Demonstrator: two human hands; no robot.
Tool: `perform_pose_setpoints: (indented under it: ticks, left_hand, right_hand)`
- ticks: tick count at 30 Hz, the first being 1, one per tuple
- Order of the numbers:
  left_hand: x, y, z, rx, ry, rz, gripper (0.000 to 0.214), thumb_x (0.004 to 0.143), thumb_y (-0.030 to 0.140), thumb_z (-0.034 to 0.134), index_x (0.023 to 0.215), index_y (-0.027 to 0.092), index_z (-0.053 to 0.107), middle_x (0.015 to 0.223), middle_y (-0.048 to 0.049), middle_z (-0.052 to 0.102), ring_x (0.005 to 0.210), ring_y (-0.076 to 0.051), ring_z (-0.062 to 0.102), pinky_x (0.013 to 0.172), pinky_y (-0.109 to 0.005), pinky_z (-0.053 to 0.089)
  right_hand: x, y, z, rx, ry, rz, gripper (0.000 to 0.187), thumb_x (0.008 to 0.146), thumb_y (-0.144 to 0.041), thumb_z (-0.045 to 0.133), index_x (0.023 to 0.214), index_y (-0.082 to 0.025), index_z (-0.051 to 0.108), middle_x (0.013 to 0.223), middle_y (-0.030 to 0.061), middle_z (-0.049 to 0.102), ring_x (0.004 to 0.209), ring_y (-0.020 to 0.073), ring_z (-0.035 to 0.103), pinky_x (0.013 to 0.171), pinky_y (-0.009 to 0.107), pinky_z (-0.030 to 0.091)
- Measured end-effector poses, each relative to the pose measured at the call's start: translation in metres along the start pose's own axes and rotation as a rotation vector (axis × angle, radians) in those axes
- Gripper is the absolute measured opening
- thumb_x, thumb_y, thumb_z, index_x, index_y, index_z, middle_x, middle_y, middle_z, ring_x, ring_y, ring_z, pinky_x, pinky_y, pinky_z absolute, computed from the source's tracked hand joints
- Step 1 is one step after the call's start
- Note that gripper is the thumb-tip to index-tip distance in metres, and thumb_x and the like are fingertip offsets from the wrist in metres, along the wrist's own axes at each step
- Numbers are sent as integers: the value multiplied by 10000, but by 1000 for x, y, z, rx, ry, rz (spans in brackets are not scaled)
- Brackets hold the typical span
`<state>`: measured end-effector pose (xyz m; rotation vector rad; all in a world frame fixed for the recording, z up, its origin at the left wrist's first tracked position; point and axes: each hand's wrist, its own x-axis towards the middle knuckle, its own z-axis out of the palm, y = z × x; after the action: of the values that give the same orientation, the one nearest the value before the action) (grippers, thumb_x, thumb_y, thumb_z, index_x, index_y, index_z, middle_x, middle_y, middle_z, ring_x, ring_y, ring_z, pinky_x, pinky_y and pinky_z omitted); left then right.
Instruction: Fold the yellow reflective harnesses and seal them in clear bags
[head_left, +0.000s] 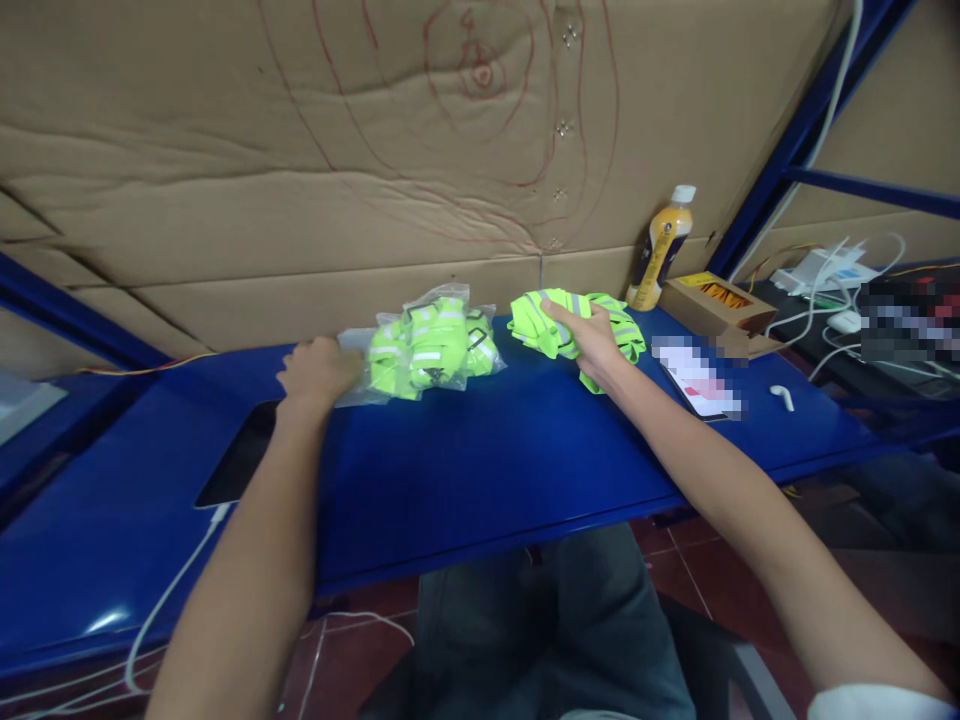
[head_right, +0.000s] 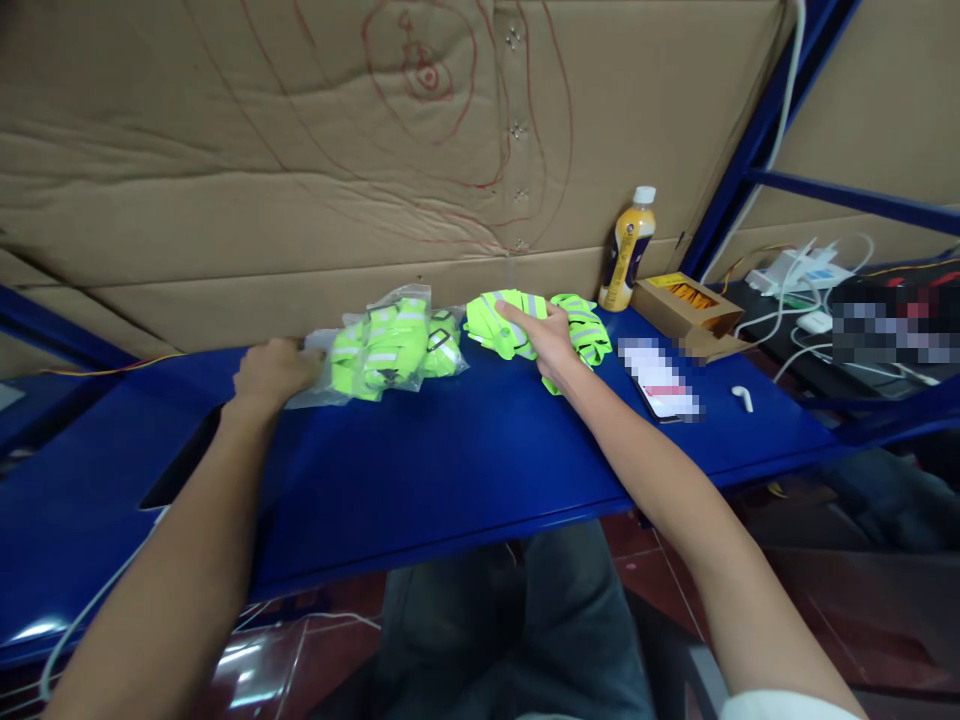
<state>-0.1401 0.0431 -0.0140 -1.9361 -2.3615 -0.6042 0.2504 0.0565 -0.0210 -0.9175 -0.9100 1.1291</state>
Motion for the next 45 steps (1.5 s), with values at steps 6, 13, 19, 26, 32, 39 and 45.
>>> perform_pose_setpoints:
  ticks: [6,13,19,26,32,39,45]
  left_hand:
    - [-1,-7,3,34,53,-208,418,730,490,786,883,126,649,968,-173,685,1095,-435,639,870,-649,527]
    - [-15,9,-49,198,459,-4,362,949,342,500,1119,110,718,1009,-180,705,937,-323,573,862,-524,477]
    - [-42,66,-68,11,356,464,345,1059,352,464,1188,155,716,1164,-115,785,1001,-266,670,978,-411,518]
    - [-67,115,-31,108,134,664,587,1124,425,326,1525,82,585,1384,-267,685,1314,-442,609,1082,-604,482]
    - [-106,153,-7,173,200,817,1128,882,725,735,1717,87,325,1639,-289,492,1574,-558,339,1273,-725,250]
    - [-97,146,3,155,229,731,964,901,371,732,1713,64,313,1469,-305,582,1341,-494,570,1109,-624,465]
    - [-94,143,-17,51,254,703,1054,878,436,757,1750,153,238,1532,-291,518,1369,-491,550,1097,-617,468]
  right_hand:
    - [-2,0,1,-2,-16,-5,523,496,-434,1052,879,-205,780,975,55,856,920,244,814,842,370,676]
    - [0,-1,-2,0,-17,-29,534,505,-459,1060,883,-205,783,1008,62,857,952,250,817,876,383,680]
    - [6,-7,-5,18,21,-59,518,518,-494,1055,853,-212,779,971,46,852,930,247,811,864,388,681]
    - [11,-10,-9,47,51,-87,523,481,-478,1060,826,-218,765,943,45,843,922,262,804,859,403,685]
    - [10,-6,-9,-5,27,-80,561,520,-539,1042,888,-222,760,1035,80,846,1015,293,809,947,455,683]
    - [8,-12,-10,25,-19,-37,575,524,-528,1057,920,-232,764,1056,72,851,1048,290,811,961,450,684]
    - [-9,-34,-6,124,-320,88,609,511,-525,1077,956,-230,784,1000,34,856,954,272,829,937,443,697]
